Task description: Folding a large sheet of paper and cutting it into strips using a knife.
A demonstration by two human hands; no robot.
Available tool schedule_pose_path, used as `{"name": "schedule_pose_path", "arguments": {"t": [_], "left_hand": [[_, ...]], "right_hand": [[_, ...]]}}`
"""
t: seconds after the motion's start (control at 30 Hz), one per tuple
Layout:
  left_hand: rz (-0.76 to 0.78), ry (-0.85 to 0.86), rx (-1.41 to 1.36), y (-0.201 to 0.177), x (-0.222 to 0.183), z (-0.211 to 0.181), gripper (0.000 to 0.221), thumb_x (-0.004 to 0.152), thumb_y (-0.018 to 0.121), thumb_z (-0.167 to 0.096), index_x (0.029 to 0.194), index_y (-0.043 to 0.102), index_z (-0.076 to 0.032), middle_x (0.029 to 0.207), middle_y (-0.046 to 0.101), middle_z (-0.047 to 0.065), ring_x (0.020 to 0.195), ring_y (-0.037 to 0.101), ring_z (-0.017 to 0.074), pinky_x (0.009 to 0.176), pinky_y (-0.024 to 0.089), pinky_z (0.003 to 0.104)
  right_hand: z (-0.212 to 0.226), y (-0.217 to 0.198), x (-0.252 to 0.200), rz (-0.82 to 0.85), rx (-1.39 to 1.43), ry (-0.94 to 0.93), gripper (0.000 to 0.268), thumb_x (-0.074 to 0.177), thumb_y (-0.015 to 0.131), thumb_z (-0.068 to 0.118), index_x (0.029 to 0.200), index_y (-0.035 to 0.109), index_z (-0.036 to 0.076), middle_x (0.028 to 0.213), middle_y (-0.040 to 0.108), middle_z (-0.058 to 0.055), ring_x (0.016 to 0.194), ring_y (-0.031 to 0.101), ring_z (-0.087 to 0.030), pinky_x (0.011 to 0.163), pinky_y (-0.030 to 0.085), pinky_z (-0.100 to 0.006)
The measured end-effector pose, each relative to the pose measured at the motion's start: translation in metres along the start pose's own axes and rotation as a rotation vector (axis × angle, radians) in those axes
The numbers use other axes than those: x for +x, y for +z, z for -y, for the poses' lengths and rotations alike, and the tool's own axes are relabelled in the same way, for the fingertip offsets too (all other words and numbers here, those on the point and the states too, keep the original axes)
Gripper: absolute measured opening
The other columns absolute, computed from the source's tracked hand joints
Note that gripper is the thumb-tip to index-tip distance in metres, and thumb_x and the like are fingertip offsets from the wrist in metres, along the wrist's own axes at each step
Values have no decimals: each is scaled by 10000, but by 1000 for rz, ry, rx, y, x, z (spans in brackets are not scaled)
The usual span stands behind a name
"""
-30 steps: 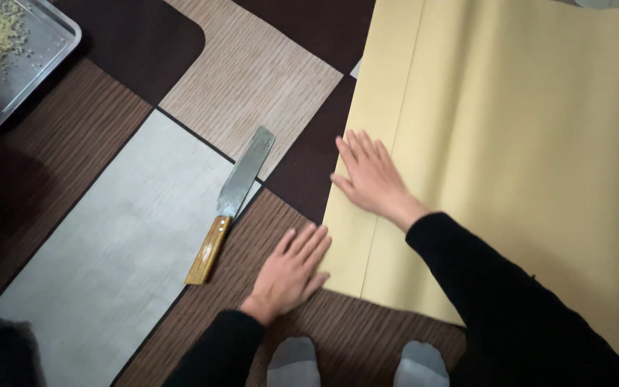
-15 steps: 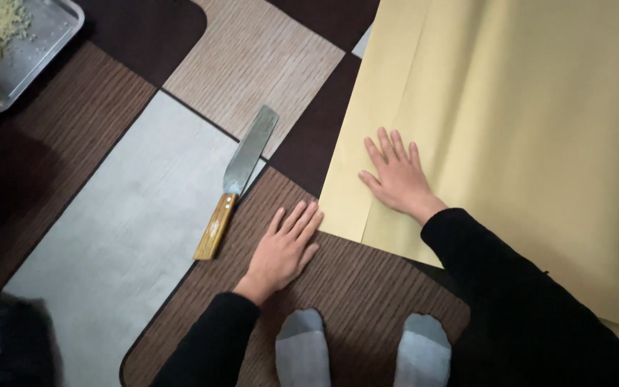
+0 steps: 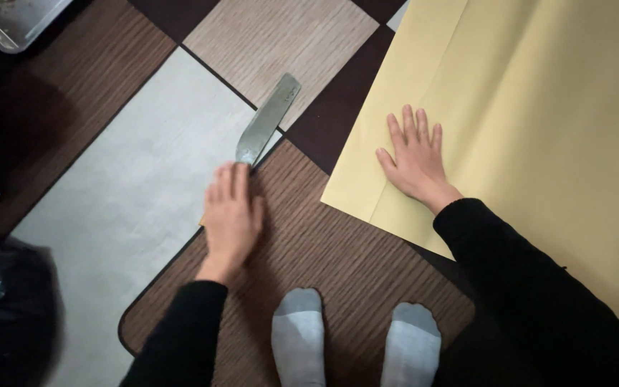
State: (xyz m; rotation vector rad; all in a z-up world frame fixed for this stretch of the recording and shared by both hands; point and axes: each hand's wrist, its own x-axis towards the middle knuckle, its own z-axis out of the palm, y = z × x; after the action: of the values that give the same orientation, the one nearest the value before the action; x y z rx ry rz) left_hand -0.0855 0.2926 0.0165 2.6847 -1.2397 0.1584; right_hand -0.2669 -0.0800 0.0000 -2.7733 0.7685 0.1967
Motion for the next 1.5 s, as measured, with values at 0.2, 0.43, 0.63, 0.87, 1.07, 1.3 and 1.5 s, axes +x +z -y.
{"name": "schedule_pose_path", "arguments": {"t": [0.2, 0.43, 0.63, 0.87, 1.07, 1.3, 1.5], "left_hand": [[-34, -104, -139, 29, 2, 25, 873, 837, 790, -89, 1663, 523, 4, 1247, 609, 219, 1111, 631, 452, 975, 548, 545], [193, -513, -434, -48, -47, -47, 919, 878, 741, -174, 1741, 425, -170, 1327, 578, 230, 930, 729, 636, 796, 608, 747], [237, -436, -485, -45, -138, -65, 437, 1027, 754, -502, 1341, 675, -208, 1294, 638, 72, 1056, 757, 398, 751, 614, 628], [111, 24, -410, -39, -176, -75, 392, 1050, 780, -356, 1288, 687, -58, 1177, 680, 138, 992, 636, 346, 871, 530, 467], [149, -47, -398, -29, -188, -88, 409, 1037, 774, -369, 1326, 695, -91, 1187, 655, 127, 985, 621, 350, 851, 517, 477], [173, -169, -333, -28, -179, -99, 420, 1002, 734, -398, 1328, 697, -135, 1190, 661, 109, 1011, 626, 350, 865, 504, 493], [118, -189, -322, -28, -160, -101, 367, 1110, 700, -348, 1356, 680, -77, 1172, 637, 120, 1014, 631, 304, 846, 523, 435]], "right_hand": [[1, -7, 7, -34, -24, -24, 804, 1100, 539, 560, 1795, 430, 170, 1843, 302, -256, 1712, 219, -521, 1307, 209, -784], [-10, 2, 22, -125, -171, -122, 759, 1056, 554, 609, 1754, 540, 312, 1632, 495, -220, 1573, 373, -464, 1245, 300, -716], [31, -42, 11, 51, 19, -42, 665, 1164, 373, 519, 1747, 445, 209, 1861, 181, -300, 1726, -51, -476, 1356, 49, -699], [39, -25, 17, 59, 34, -88, 827, 1176, 335, 528, 1788, 230, -18, 1916, 44, -179, 1764, -13, -340, 1388, -25, -634], [35, -11, 17, 11, 27, -98, 779, 1181, 297, 524, 1842, 194, 126, 1923, 27, -157, 1766, -39, -344, 1384, -63, -643], [32, -11, 15, -8, 48, -123, 813, 1179, 180, 619, 1855, 175, 168, 1928, 31, -139, 1765, -65, -363, 1368, -120, -662], [34, -10, 16, -3, 30, -125, 905, 1144, 212, 707, 1856, 156, 151, 1926, 25, -168, 1764, -63, -377, 1362, -113, -678]]}}
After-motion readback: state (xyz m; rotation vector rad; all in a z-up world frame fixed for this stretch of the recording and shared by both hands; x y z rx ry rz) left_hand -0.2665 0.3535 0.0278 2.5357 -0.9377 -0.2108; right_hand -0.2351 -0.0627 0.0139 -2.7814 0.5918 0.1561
